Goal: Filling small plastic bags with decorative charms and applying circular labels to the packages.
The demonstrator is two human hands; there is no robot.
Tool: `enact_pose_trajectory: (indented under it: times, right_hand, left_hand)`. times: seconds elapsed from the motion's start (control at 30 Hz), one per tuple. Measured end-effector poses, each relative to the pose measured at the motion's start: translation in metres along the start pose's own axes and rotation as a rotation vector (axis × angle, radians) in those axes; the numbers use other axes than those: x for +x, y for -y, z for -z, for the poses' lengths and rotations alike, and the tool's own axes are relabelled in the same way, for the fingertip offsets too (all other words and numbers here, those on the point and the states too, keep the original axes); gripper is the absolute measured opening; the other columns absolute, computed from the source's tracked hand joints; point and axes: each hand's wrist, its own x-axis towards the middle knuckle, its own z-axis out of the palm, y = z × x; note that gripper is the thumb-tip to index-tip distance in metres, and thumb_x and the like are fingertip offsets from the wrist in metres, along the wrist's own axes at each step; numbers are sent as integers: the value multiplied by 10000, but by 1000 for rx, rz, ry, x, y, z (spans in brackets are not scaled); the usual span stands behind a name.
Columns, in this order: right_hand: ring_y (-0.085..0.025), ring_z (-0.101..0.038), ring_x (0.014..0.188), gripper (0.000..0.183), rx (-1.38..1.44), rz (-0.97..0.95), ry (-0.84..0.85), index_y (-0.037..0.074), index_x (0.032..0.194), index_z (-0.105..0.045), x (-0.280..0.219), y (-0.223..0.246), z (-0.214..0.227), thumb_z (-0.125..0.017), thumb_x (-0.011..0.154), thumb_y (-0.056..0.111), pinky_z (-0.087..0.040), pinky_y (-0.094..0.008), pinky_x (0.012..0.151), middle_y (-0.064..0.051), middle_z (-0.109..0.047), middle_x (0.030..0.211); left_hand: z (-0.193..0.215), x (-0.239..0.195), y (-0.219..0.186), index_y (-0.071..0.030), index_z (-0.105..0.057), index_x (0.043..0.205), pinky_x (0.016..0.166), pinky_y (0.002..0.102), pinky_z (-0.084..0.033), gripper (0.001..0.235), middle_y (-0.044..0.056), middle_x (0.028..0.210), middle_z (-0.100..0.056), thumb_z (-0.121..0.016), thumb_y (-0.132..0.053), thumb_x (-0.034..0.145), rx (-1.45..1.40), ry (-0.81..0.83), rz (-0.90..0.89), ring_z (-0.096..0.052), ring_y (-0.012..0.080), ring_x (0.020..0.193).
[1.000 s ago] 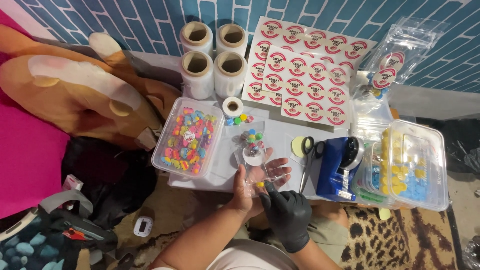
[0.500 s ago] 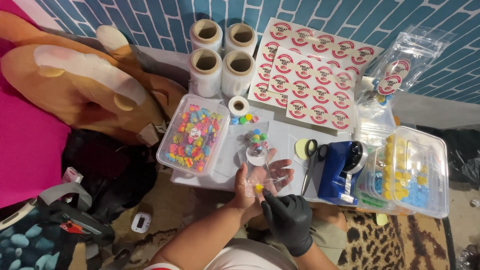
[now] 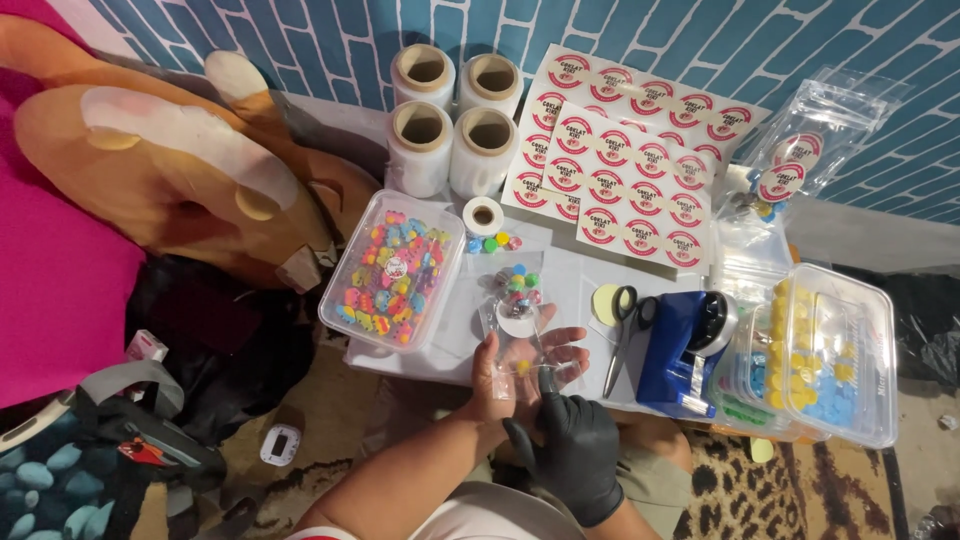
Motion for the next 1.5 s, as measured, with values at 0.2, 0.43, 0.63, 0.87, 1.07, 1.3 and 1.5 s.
enact_pose_trajectory:
  times: [0.2,0.43,0.63,0.87,1.07,1.3,1.5]
  right_hand:
    - [-295,-550,540,607,-14,-5,-3,82,1272,-685,3,0,3,-646,904,563,-413,-421,509,-68,-568,620]
    - [-275,-573,529,644,-57,-7,23,121,1363,-652,6,2,7,-604,923,588,-435,-402,514,-51,-600,621]
    - [-306,-592,560,715,-99,-31,43,225,1492,-551,1,-3,5,-651,901,614,-439,-416,518,-101,-629,662]
    - [-323,-610,526,554,91,-28,93,183,1407,-628,4,-2,14,-656,924,453,-452,-433,504,-88,-661,670]
    - [-336,-665,557,662,181,-78,228,152,1492,-510,3,-5,9,-590,938,506,-467,-454,500,-99,-692,683]
    - [-348,-707,589,851,103,-173,393,240,1586,-381,5,-7,6,-533,880,690,-494,-487,497,-68,-714,663]
    - [-347,-689,560,797,134,-128,288,165,1471,-536,1,-13,-1,-634,862,669,-490,-462,495,-72,-708,649]
  left_hand:
    - [-4,-1,-1,-85,-295,1623,1170,531,-428,955,310,1497,-475,-658,-570,883,-19,27,4,-589,451,1269]
    - [-10,-1,-2,-76,-273,1619,1171,546,-418,984,324,1475,-464,-692,-544,862,-51,21,1,-593,451,1249]
    - [-15,-2,-1,-89,-276,1618,1143,530,-451,963,310,1462,-495,-688,-533,869,-52,35,-3,-616,441,1230]
    - [-10,-1,2,-188,-350,1591,1091,506,-475,922,299,1424,-532,-708,-542,818,64,-39,-38,-630,417,1200]
    - [-32,-3,3,-226,-250,1642,1042,469,-530,1034,237,1371,-594,-778,-520,802,235,-128,-79,-654,335,1167]
    - [-28,0,5,-213,-305,1579,1017,454,-537,947,224,1338,-620,-774,-512,812,286,-194,-66,-657,322,1151]
    - [-17,-2,2,-151,-402,1539,1090,501,-496,879,309,1415,-561,-711,-574,833,150,-105,-47,-634,418,1210]
